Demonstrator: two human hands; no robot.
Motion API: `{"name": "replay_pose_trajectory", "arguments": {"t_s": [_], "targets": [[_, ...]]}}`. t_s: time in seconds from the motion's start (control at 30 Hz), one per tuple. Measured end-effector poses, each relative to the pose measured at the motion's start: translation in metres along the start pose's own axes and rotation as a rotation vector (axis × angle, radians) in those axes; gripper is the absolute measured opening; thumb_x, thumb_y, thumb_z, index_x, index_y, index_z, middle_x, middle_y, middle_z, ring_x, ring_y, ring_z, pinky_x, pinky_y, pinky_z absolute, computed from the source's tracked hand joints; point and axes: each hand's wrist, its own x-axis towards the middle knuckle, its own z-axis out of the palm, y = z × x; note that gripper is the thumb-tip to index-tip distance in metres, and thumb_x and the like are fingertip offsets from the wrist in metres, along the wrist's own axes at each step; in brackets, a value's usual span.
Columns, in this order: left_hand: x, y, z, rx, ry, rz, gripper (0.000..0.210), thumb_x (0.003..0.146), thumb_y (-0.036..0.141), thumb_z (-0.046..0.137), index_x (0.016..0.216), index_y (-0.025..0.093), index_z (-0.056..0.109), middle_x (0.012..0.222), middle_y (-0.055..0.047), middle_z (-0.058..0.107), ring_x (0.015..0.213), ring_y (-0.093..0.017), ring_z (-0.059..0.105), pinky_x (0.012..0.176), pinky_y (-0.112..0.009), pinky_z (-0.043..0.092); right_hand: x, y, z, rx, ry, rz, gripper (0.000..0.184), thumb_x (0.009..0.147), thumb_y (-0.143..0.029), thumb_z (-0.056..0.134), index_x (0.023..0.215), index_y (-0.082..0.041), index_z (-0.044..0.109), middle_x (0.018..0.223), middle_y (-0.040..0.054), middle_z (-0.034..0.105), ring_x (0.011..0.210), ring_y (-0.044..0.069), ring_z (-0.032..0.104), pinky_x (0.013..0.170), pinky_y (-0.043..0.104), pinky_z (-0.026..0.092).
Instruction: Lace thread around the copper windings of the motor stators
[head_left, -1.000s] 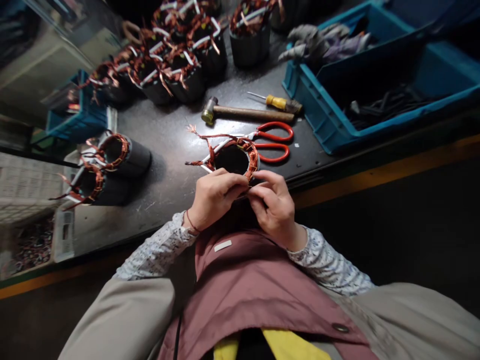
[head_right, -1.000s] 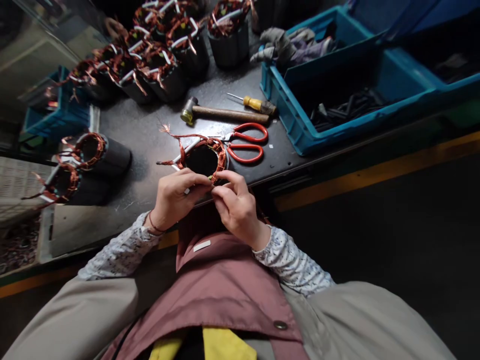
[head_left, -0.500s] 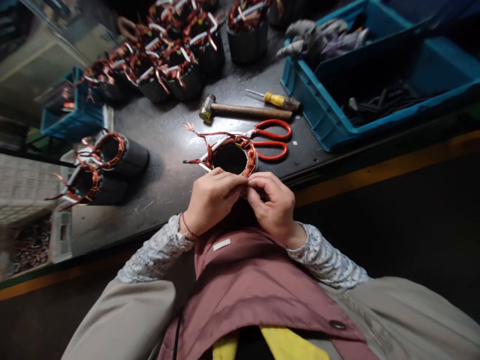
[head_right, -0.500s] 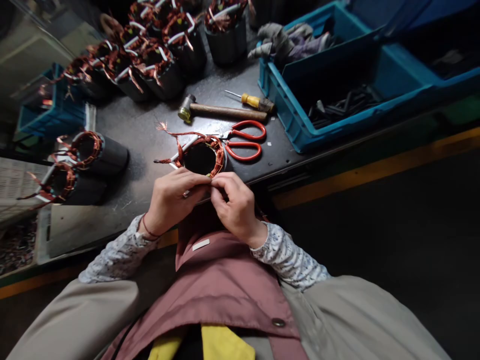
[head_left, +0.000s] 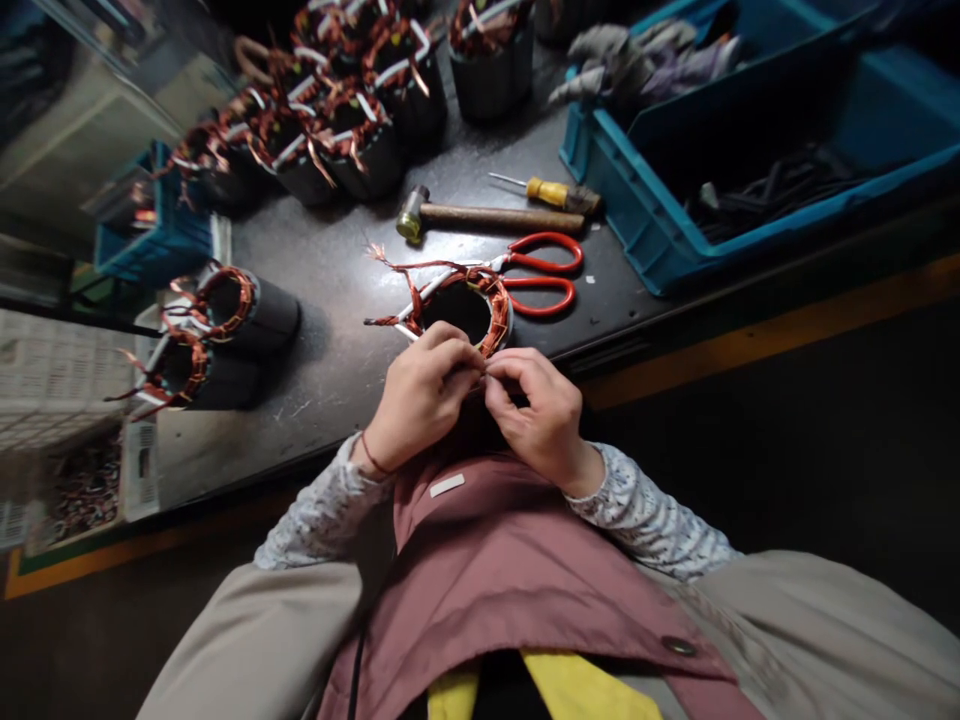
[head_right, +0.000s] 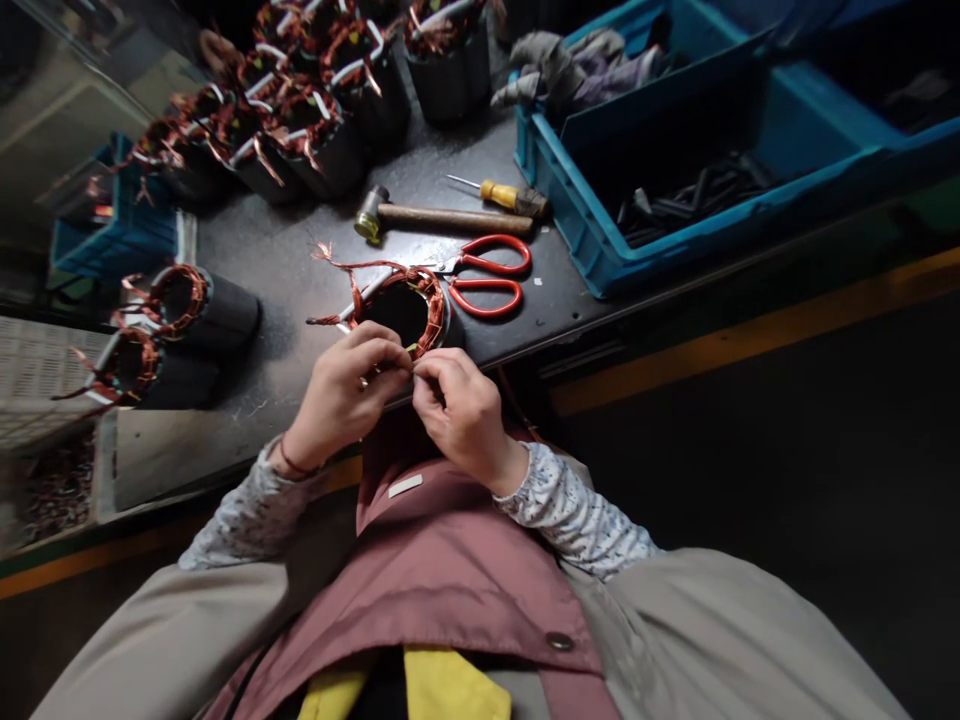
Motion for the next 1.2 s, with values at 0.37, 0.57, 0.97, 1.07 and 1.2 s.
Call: {"name": "replay_pose_trajectory", "arguments": {"t_s": [0.37,0.57,0.97,1.07,1.2], "targets": [[0.026,-0.020,-0.021,-0.160,-0.376,-0.018,0.006,0.077,0.015,0.061,0.076,0.016,0.066,0.087,-0.002,0.052,0.080,-0.013,0.053,0.076,-0.025,0.047,-0.004,0.002,-0.003,-0.037,-0.091,0.013,0.010,0.094,-0.016,0.050,0.090,-0.019,0.059,0.083,0.0062,0.065,0.078,0.017,0.064,0.071,0.028,0.053],[0.022,-0.017,-0.019,-0.172,-0.354,-0.004,0.008,0.077,0.013,0.060,0.074,0.015,0.067,0.087,-0.002,0.051,0.081,-0.013,0.052,0.076,-0.025,0.047,-0.009,-0.007,-0.007,-0.057,-0.134,-0.025,0.012,0.091,-0.011,0.049,0.091,-0.017,0.060,0.079,0.0065,0.065,0.071,0.016,0.063,0.066,0.027,0.051],[0.019,-0.018,-0.016,-0.140,-0.304,0.025,0.007,0.077,0.011,0.062,0.074,0.015,0.066,0.087,-0.002,0.052,0.080,-0.013,0.053,0.073,-0.025,0.047,-0.006,-0.013,-0.004,-0.133,-0.166,0.010,0.015,0.089,-0.013,0.051,0.080,-0.020,0.061,0.069,0.0032,0.063,0.061,0.014,0.058,0.060,0.026,0.047],[0.014,-0.017,-0.012,-0.096,-0.245,0.027,0.009,0.078,0.010,0.060,0.075,0.015,0.066,0.089,-0.003,0.053,0.081,-0.013,0.053,0.072,-0.025,0.046,-0.003,-0.012,-0.002,-0.153,-0.168,0.007,0.017,0.088,-0.011,0.050,0.076,-0.019,0.059,0.066,0.0027,0.061,0.058,0.014,0.056,0.058,0.025,0.045],[0.009,-0.015,-0.008,-0.006,-0.221,0.047,0.012,0.079,0.010,0.058,0.076,0.016,0.067,0.092,-0.003,0.053,0.082,-0.014,0.054,0.072,-0.026,0.045,0.001,-0.009,0.001,-0.174,-0.171,0.018,0.018,0.085,-0.010,0.049,0.072,-0.019,0.058,0.062,0.0016,0.058,0.055,0.013,0.052,0.056,0.026,0.041]]}}
